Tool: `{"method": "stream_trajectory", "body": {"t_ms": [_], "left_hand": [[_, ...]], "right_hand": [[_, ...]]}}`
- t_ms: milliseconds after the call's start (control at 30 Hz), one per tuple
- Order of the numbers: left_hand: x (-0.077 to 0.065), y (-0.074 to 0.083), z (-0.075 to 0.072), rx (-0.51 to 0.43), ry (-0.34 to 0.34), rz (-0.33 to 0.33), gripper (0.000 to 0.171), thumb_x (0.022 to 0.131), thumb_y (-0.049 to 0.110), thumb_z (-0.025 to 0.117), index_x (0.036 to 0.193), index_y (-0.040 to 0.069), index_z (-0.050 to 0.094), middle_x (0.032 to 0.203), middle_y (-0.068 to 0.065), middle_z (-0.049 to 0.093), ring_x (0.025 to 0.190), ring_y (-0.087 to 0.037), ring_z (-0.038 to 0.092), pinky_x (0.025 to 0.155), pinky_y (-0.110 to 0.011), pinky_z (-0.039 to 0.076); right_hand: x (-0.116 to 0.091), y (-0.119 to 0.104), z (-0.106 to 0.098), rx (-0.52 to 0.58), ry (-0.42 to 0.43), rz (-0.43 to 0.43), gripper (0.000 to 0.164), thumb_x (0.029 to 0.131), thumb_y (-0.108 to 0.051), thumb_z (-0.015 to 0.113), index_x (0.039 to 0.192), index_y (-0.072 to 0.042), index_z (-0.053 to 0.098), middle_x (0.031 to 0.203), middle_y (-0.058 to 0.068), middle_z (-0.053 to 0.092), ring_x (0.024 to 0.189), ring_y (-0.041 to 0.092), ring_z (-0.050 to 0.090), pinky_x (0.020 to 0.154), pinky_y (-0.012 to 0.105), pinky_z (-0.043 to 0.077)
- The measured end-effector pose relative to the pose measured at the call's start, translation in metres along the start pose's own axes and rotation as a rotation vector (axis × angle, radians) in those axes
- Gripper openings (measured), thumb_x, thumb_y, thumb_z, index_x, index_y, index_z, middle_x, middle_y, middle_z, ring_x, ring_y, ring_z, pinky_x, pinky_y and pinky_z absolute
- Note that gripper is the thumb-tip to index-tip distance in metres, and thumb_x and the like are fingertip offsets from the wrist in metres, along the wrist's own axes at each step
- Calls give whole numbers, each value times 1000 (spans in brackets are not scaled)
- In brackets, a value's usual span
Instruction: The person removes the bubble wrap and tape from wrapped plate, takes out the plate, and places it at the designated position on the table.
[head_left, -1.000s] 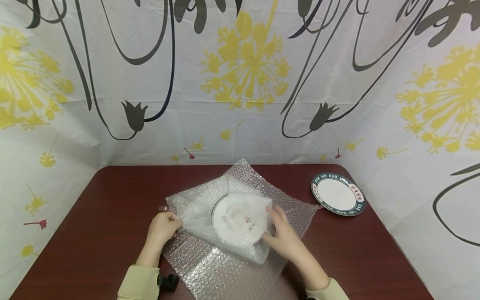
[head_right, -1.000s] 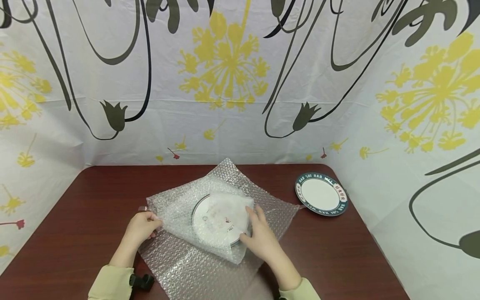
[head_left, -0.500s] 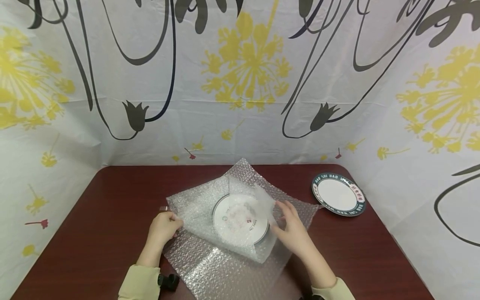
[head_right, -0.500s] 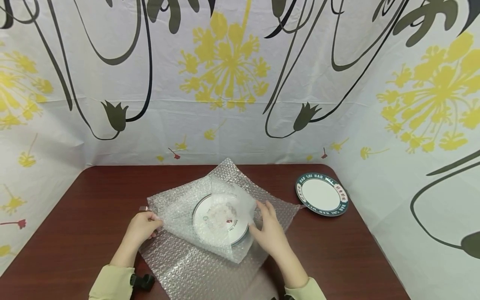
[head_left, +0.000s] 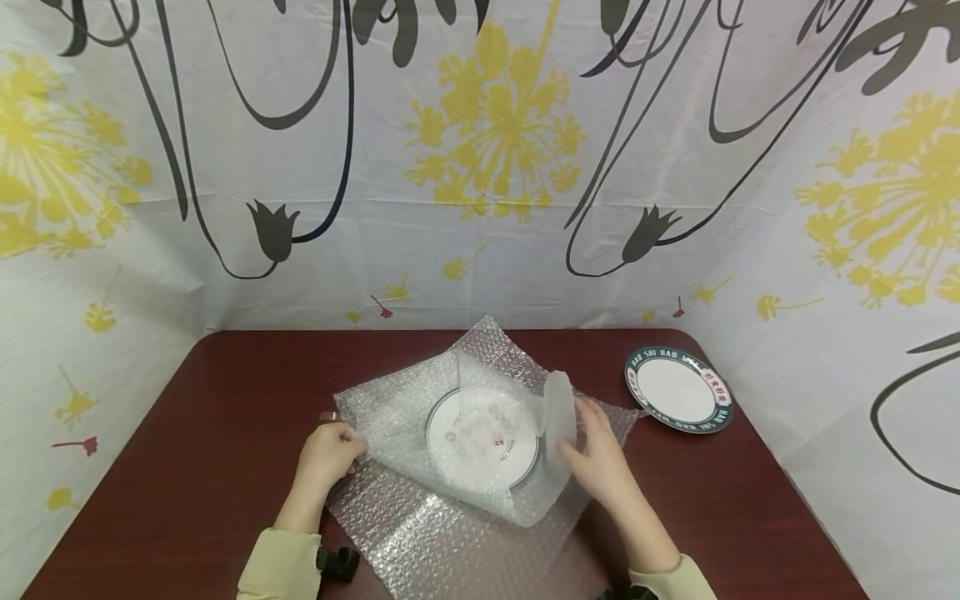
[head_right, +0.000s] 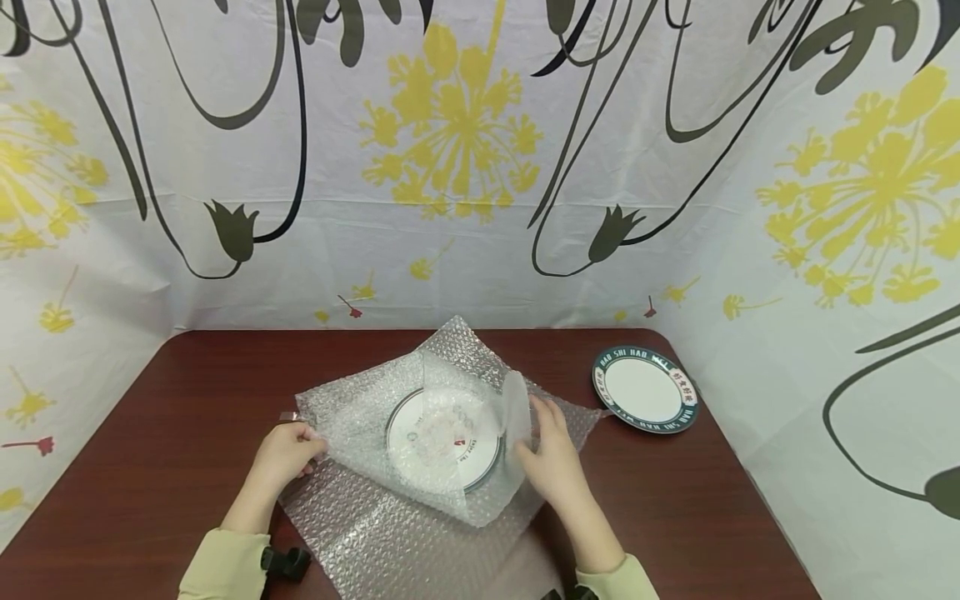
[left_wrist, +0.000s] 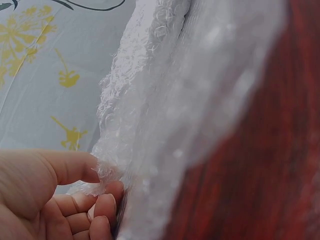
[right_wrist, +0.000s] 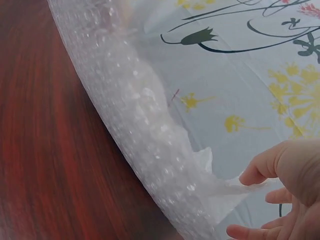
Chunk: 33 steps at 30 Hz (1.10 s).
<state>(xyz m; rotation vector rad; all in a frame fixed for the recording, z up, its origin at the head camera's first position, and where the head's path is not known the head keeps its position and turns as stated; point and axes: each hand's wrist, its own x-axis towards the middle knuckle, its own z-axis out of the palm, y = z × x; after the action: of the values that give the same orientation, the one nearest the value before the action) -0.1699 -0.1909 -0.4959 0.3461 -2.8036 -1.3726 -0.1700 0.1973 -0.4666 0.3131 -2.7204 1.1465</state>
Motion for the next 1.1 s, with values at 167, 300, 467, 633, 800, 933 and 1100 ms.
{"method": "stream_trajectory", "body": {"t_ms": [167, 300, 467, 633, 800, 933, 1100], "left_hand": [[0, 0, 0, 3, 0, 1, 14, 80, 8, 60, 67, 7, 56, 54, -3, 50, 50, -17, 54, 45, -29, 40], [-1, 1, -1, 4, -5, -4, 13, 80, 8, 60, 68, 6, 56, 54, -4, 50, 50, -17, 54, 46, -29, 40], [-1, 1, -1, 10, -5, -7, 12, 80, 8, 60, 69, 6, 57, 55, -4, 51, 50, -17, 55, 46, -29, 41], [-1, 1, -1, 12, -3, -7, 12, 80, 8, 60, 69, 6, 58, 56, -4, 51, 51, -17, 54, 46, -29, 41], [-1, 2, -1, 12, -5, -7, 12, 80, 9, 60, 69, 6, 58, 56, -4, 51, 51, -17, 55, 46, -29, 41], [0, 1, -1, 15, -2, -7, 12, 80, 8, 60, 69, 6, 58, 56, -4, 51, 51, -17, 55, 46, -29, 41], [-1, 1, 0, 20, 3, -9, 11, 80, 8, 60, 69, 5, 59, 56, -4, 51, 51, -16, 54, 45, -29, 41]], "right_hand": [[1, 7, -4, -7, 53, -30, 69, 77, 1, 65, 139, 9, 36, 140, 35, 32, 124, 49, 38, 98, 62, 35], [2, 11, -7, 13, 83, -18, 71, 75, 3, 63, 139, 10, 35, 140, 34, 33, 127, 48, 35, 99, 62, 33], [6, 20, -10, 38, 138, 17, 77, 73, 9, 63, 143, 8, 31, 142, 30, 33, 129, 44, 33, 101, 58, 31], [9, 29, -15, 56, 165, 84, 83, 74, 10, 62, 148, 0, 27, 144, 29, 31, 128, 43, 34, 97, 57, 33], [10, 36, -19, 53, 185, 118, 83, 73, 12, 62, 148, -1, 27, 143, 30, 30, 131, 44, 30, 99, 59, 32], [11, 43, -18, 37, 204, 137, 83, 71, 13, 64, 146, -2, 32, 144, 28, 29, 130, 43, 31, 97, 57, 34], [10, 49, -17, -1, 228, 154, 77, 68, 14, 65, 140, -4, 41, 142, 27, 32, 124, 44, 37, 93, 57, 36]]}}
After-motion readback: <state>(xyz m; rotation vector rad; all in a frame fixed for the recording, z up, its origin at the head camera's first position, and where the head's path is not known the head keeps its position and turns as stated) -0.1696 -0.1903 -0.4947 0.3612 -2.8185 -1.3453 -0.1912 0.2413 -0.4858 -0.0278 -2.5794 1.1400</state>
